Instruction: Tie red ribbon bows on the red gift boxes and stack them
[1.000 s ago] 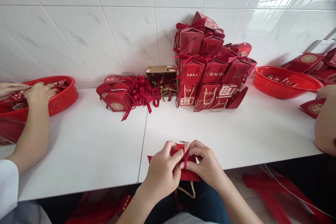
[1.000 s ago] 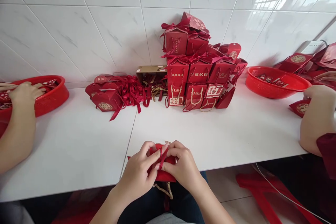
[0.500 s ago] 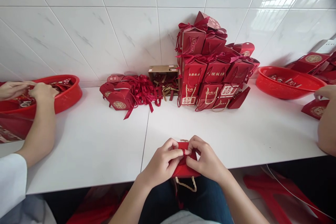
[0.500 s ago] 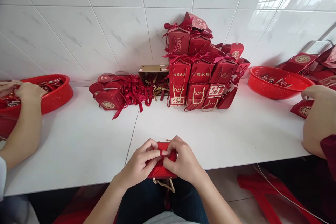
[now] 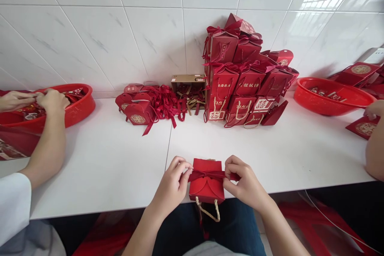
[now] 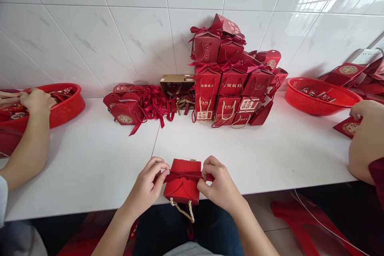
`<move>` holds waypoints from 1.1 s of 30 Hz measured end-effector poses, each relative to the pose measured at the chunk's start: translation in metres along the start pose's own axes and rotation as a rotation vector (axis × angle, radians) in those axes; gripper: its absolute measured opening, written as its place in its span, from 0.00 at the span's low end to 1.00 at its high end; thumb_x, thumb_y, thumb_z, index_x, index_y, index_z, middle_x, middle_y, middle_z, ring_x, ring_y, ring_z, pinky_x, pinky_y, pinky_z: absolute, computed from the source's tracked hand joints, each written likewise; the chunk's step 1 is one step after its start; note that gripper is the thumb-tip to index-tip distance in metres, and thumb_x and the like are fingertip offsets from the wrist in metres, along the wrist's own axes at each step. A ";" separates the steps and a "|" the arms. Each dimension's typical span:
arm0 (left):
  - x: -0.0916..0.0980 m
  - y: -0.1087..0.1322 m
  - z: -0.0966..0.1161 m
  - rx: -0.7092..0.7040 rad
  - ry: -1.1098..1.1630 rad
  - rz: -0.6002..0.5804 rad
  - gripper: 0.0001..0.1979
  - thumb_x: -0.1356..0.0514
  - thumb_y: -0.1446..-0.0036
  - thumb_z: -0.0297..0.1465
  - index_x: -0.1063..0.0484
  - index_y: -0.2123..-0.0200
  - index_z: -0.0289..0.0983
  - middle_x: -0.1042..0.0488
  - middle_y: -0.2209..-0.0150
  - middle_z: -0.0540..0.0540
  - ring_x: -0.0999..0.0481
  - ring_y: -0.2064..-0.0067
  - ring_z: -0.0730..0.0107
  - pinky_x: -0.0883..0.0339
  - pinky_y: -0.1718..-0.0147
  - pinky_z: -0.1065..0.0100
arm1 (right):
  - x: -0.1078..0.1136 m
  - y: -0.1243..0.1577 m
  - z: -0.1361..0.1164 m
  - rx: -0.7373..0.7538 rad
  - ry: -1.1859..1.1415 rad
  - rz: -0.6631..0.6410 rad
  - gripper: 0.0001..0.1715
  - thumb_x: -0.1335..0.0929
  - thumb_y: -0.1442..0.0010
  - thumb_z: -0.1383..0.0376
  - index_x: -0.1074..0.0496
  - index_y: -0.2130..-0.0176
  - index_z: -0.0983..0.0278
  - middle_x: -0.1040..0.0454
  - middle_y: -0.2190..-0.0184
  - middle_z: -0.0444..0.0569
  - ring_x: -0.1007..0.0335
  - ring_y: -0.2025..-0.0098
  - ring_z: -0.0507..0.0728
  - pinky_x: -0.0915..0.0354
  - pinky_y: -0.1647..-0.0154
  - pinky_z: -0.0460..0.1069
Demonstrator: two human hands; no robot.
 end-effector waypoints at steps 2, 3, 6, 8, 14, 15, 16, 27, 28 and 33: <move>0.003 0.005 -0.010 0.068 0.026 -0.020 0.08 0.51 0.34 0.34 0.34 0.63 0.41 0.36 0.59 0.46 0.31 0.66 0.71 0.32 0.64 0.66 | 0.001 0.001 0.004 -0.003 0.007 -0.001 0.10 0.37 0.52 0.74 0.43 0.77 0.62 0.38 0.70 0.43 0.47 0.73 0.49 0.45 0.73 0.46; 0.002 0.006 -0.011 0.078 0.066 -0.044 0.09 0.51 0.34 0.35 0.34 0.64 0.41 0.36 0.57 0.44 0.30 0.61 0.68 0.31 0.61 0.65 | 0.002 0.001 0.005 0.004 0.004 0.000 0.10 0.37 0.52 0.74 0.43 0.77 0.62 0.38 0.70 0.43 0.47 0.73 0.50 0.45 0.72 0.46; -0.006 0.007 -0.003 0.031 0.251 -0.166 0.11 0.52 0.34 0.35 0.35 0.67 0.40 0.36 0.47 0.40 0.35 0.44 0.59 0.34 0.49 0.59 | 0.001 -0.001 0.002 0.041 -0.008 0.004 0.10 0.38 0.51 0.74 0.43 0.77 0.62 0.36 0.68 0.45 0.42 0.70 0.51 0.42 0.69 0.47; -0.010 0.004 0.006 -0.022 0.315 -0.229 0.11 0.51 0.35 0.35 0.36 0.69 0.40 0.37 0.44 0.40 0.39 0.40 0.57 0.38 0.44 0.56 | 0.001 -0.003 -0.001 0.056 -0.008 0.004 0.09 0.37 0.50 0.74 0.41 0.77 0.62 0.34 0.64 0.47 0.38 0.66 0.53 0.39 0.65 0.48; 0.006 -0.014 0.012 -0.163 -0.183 -0.093 0.12 0.45 0.39 0.33 0.35 0.76 0.38 0.32 0.46 0.42 0.43 0.40 0.50 0.46 0.44 0.45 | -0.001 -0.002 -0.001 0.055 0.048 -0.050 0.08 0.35 0.52 0.75 0.36 0.77 0.62 0.33 0.50 0.52 0.36 0.48 0.61 0.39 0.47 0.57; 0.011 -0.016 0.013 -0.185 -0.292 -0.046 0.13 0.44 0.40 0.34 0.34 0.77 0.38 0.31 0.47 0.43 0.44 0.40 0.47 0.48 0.44 0.42 | -0.002 -0.001 0.000 0.054 0.057 -0.060 0.09 0.35 0.53 0.75 0.36 0.77 0.62 0.33 0.50 0.52 0.36 0.46 0.61 0.40 0.46 0.57; 0.016 -0.017 0.014 -0.203 -0.377 -0.007 0.12 0.43 0.41 0.35 0.34 0.77 0.38 0.30 0.47 0.43 0.44 0.40 0.45 0.50 0.45 0.39 | -0.003 0.000 0.000 0.054 0.063 -0.064 0.09 0.35 0.53 0.76 0.36 0.77 0.62 0.33 0.49 0.51 0.37 0.46 0.62 0.40 0.46 0.58; 0.009 -0.010 0.010 -0.196 0.186 -0.235 0.18 0.50 0.37 0.40 0.38 0.77 0.39 0.33 0.50 0.41 0.36 0.45 0.57 0.40 0.45 0.54 | -0.013 0.002 -0.002 0.023 -0.033 -0.126 0.09 0.36 0.53 0.76 0.37 0.77 0.62 0.31 0.52 0.50 0.32 0.50 0.59 0.38 0.49 0.54; 0.012 -0.013 0.008 -0.182 0.105 -0.197 0.18 0.50 0.37 0.38 0.37 0.78 0.39 0.33 0.51 0.41 0.38 0.44 0.57 0.42 0.44 0.53 | -0.014 0.003 -0.002 0.022 -0.018 -0.128 0.10 0.36 0.54 0.76 0.38 0.78 0.62 0.30 0.54 0.49 0.32 0.52 0.58 0.38 0.51 0.54; 0.028 -0.019 -0.001 -0.157 -0.333 0.031 0.18 0.48 0.37 0.34 0.33 0.80 0.38 0.32 0.54 0.43 0.40 0.45 0.53 0.48 0.47 0.48 | -0.017 0.007 -0.003 0.001 0.044 -0.145 0.11 0.38 0.55 0.76 0.42 0.78 0.61 0.30 0.61 0.47 0.31 0.60 0.56 0.37 0.58 0.52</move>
Point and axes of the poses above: each hand's wrist, its own y-axis away from the middle knuckle, its own x-axis out of the back of the hand, z = x × y, the point moved 10 cm from there along -y, towards the middle knuckle
